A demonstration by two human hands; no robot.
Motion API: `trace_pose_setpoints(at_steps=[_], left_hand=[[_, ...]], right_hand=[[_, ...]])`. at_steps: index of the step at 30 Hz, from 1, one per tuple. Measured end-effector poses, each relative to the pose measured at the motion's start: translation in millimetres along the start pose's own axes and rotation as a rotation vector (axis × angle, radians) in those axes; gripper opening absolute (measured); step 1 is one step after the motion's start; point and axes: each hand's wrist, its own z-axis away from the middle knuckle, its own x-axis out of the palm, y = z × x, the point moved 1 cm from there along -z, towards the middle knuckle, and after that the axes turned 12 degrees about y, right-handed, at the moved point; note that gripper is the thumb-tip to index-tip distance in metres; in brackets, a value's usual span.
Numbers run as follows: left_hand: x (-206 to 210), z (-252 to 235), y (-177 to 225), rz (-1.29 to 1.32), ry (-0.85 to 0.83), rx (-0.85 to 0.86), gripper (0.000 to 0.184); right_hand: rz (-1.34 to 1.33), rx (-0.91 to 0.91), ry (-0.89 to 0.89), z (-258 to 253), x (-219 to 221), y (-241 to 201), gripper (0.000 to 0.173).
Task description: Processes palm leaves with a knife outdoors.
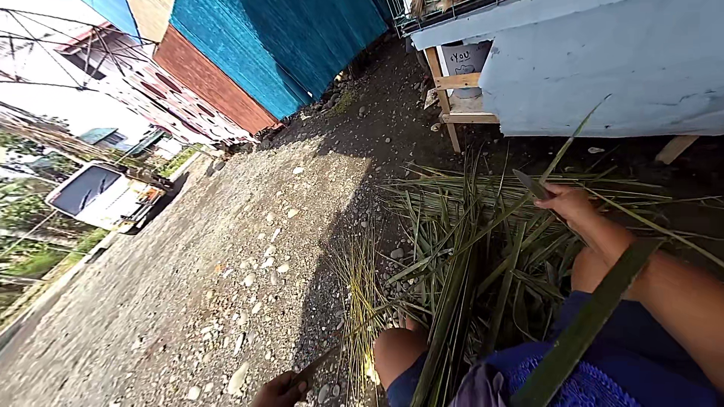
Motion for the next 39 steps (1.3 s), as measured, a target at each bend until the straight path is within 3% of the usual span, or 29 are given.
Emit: trace_pose_setpoints(at_steps=[2, 4, 8, 13, 18, 23, 29, 36, 39], left_hand=[[-11, -4, -11, -0.144, 0.082, -0.013, 0.011], [-21, 1, -16, -0.183, 0.167, -0.069, 0.017], [-10, 27, 16, 0.091, 0.211, -0.057, 0.012], [43, 32, 95, 0.314, 0.010, 0.026, 0.012], [99, 32, 160, 0.421, -0.296, 0.107, 0.019], [151, 42, 212, 0.442, -0.356, 0.225, 0.017], [188, 58, 253, 0.029, -0.076, 0.467, 0.021], [197, 86, 274, -0.156, 0.037, 0.447, 0.022], [201, 95, 276, -0.184, 0.078, 0.502, 0.023]], right_hand=[[0.122, -0.075, 0.006, -11, 1, 10, 0.064], [0.100, -0.031, -0.009, -17, -3, 14, 0.060], [0.068, 0.086, -0.099, 0, 4, -3, 0.052], [-0.050, 0.192, -0.431, 71, 41, -10, 0.043], [-0.126, 0.039, -0.914, 146, 50, -21, 0.057], [-0.064, -0.090, -1.205, 186, 59, -23, 0.078], [-0.052, -0.006, -1.226, 204, 64, -14, 0.091], [-0.143, 0.154, -1.108, 211, 57, -12, 0.078], [-0.158, 0.173, -1.016, 217, 60, -16, 0.063]])
